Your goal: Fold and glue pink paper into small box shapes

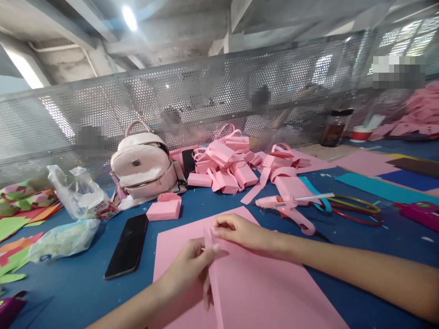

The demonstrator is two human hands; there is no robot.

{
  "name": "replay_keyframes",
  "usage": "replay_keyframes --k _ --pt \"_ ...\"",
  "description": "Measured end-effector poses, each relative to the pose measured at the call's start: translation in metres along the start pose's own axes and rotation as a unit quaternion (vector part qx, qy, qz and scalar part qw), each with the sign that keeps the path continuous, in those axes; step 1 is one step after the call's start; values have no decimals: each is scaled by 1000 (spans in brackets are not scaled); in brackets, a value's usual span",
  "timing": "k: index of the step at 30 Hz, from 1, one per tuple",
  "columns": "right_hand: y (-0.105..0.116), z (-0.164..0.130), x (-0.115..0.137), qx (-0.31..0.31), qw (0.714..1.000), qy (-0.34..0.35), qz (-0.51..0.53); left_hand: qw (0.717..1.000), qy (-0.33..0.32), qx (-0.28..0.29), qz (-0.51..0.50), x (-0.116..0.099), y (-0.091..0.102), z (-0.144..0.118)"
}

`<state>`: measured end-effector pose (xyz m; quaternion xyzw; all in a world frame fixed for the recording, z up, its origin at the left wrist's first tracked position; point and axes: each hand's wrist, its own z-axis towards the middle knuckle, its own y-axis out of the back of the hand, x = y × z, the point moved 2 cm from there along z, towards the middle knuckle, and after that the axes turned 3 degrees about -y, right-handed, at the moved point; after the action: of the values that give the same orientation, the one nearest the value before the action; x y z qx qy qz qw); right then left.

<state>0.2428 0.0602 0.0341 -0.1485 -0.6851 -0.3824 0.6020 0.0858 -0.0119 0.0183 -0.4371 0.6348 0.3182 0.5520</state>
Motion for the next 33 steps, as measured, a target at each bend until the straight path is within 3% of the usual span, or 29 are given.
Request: replay_keyframes --k 7,33 --pt "-1 0 -13 31 999 4 18 999 -38 -12 9 14 29 18" --pt "-6 0 -18 54 997 -52 -4 997 -33 -9 72 15 29 16"
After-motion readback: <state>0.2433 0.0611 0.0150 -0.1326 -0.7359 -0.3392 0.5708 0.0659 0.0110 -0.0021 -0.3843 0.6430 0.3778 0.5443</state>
